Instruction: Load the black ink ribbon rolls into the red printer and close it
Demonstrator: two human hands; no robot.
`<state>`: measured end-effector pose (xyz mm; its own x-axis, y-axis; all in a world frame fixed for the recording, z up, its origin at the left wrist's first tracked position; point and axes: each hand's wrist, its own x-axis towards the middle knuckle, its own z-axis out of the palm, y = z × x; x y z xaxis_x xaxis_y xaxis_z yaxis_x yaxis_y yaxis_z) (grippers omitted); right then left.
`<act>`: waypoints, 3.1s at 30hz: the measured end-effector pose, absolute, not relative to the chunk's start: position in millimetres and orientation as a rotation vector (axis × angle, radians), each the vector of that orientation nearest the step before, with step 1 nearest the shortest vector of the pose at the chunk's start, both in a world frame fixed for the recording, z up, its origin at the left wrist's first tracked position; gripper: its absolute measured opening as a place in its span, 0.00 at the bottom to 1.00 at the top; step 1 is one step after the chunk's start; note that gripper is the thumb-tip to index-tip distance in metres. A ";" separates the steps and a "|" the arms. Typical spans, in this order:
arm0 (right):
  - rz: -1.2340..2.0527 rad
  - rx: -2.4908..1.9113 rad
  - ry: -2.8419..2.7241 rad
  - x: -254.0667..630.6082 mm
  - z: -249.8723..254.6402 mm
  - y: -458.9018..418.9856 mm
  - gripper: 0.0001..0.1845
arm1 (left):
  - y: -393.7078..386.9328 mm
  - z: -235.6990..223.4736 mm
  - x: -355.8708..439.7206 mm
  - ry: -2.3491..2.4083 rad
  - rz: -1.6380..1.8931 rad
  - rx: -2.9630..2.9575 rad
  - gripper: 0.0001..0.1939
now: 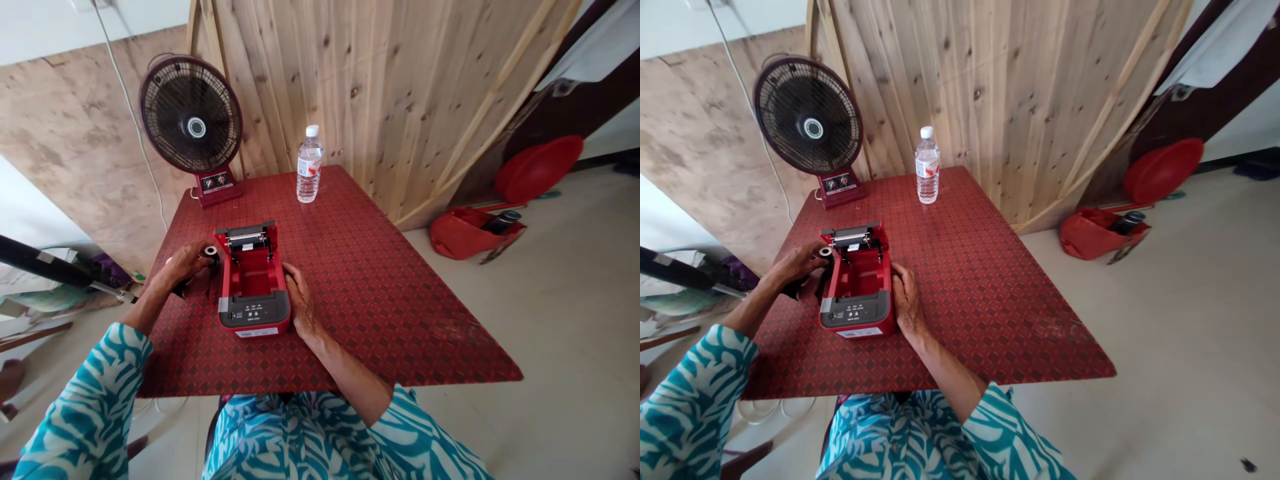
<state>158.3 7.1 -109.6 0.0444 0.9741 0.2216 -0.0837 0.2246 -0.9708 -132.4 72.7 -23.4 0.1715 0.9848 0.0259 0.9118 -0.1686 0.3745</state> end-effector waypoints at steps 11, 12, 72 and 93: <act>1.102 -1.021 -1.206 159.3 -103.5 4.6 0.20 | 49.4 13.1 -135.0 1.510 1.299 1.598 0.28; 1.106 -1.023 -1.199 159.2 -103.5 4.5 0.20 | 43.2 18.4 -133.5 1.481 1.324 1.584 0.29; 1.097 -0.998 -1.213 160.3 -106.1 4.9 0.19 | -47.4 27.6 -52.7 1.298 0.941 2.116 0.19; 1.112 -1.014 -1.181 159.1 -106.6 5.6 0.19 | -51.8 6.8 -63.4 1.302 1.089 1.769 0.21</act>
<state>159.1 5.6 -106.6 0.0400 0.9846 0.1703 -0.1109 0.1738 -0.9785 -63.4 -51.8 6.8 0.1510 0.9615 0.2298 0.3956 -0.2718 0.8773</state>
